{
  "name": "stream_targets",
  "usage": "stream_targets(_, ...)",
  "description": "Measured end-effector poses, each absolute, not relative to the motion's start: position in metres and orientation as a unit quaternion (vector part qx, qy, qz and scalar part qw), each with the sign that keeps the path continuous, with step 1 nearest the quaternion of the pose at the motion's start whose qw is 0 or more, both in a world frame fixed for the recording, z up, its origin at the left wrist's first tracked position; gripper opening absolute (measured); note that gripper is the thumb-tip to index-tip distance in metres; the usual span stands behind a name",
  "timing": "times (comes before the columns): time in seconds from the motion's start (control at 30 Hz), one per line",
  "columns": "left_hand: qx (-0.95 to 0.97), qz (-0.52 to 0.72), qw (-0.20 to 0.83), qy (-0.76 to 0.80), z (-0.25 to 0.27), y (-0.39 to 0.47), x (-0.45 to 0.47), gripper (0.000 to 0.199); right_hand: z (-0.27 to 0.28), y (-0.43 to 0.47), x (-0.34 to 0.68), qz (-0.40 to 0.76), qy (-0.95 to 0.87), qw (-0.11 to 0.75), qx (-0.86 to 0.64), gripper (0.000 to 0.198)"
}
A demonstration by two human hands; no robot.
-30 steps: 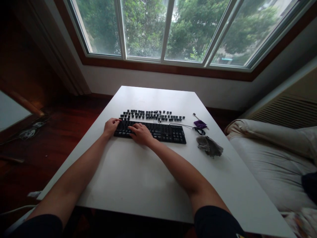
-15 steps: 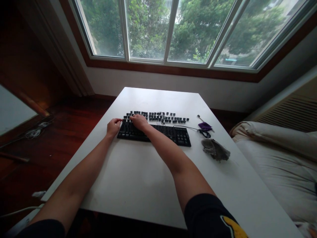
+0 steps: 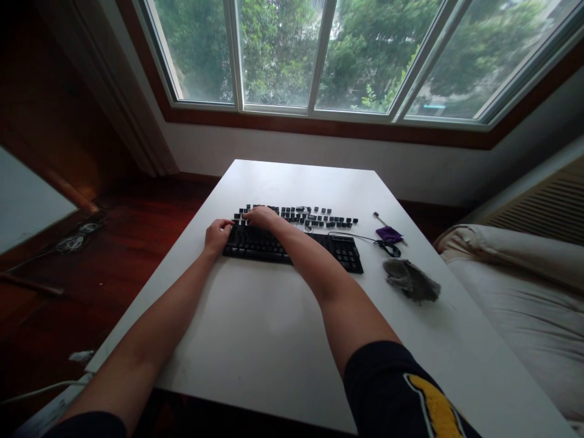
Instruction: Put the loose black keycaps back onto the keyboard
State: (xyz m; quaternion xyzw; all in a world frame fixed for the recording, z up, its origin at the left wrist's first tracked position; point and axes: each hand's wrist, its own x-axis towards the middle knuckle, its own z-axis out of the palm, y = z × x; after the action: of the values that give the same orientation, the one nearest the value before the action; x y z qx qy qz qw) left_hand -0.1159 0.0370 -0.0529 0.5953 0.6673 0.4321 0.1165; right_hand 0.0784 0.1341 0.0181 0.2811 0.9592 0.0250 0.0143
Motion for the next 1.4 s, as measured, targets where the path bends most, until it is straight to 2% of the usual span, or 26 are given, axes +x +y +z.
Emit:
stream_targets(0.3, 0.600, 0.447, 0.115, 0.653, -0.054, 0.036, -0.117, 0.022, 0.020, 0.136, 0.075, 0.038, 0.964, 0.032, 0.263, 0.022)
stream_targets(0.37, 0.600, 0.447, 0.117, 0.653, -0.054, 0.036, -0.117, 0.022, 0.021, 0.135, 0.079, 0.027, 0.964, 0.006, 0.264, 0.024)
stream_targets(0.53, 0.598, 0.432, 0.117, 0.664, -0.052, 0.035, -0.116, 0.023, 0.017, 0.115, 0.094, -0.048, 0.953, -0.124, 0.272, 0.027)
stream_targets(0.63, 0.601, 0.431, 0.116, 0.663, -0.051, 0.035, -0.115, 0.023, 0.008, 0.097, 0.098, -0.105, 0.938, -0.155, 0.292, 0.026)
stream_targets(0.77, 0.605, 0.434, 0.108, 0.658, -0.051, 0.034, -0.114, 0.023, -0.002, 0.083, 0.099, -0.182, 0.917, -0.143, 0.326, 0.023)
stream_targets(0.87, 0.607, 0.429, 0.103, 0.661, -0.052, 0.035, -0.115, 0.022, -0.001, 0.081, 0.097, -0.196, 0.914, -0.139, 0.328, 0.021)
stream_targets(1.27, 0.606, 0.425, 0.098, 0.666, -0.052, 0.035, -0.114, 0.023, 0.018, 0.061, 0.083, -0.095, 0.933, -0.037, 0.346, 0.017)
stream_targets(1.4, 0.606, 0.422, 0.098, 0.667, -0.052, 0.035, -0.113, 0.023, 0.018, 0.053, 0.079, -0.087, 0.924, -0.034, 0.371, 0.018)
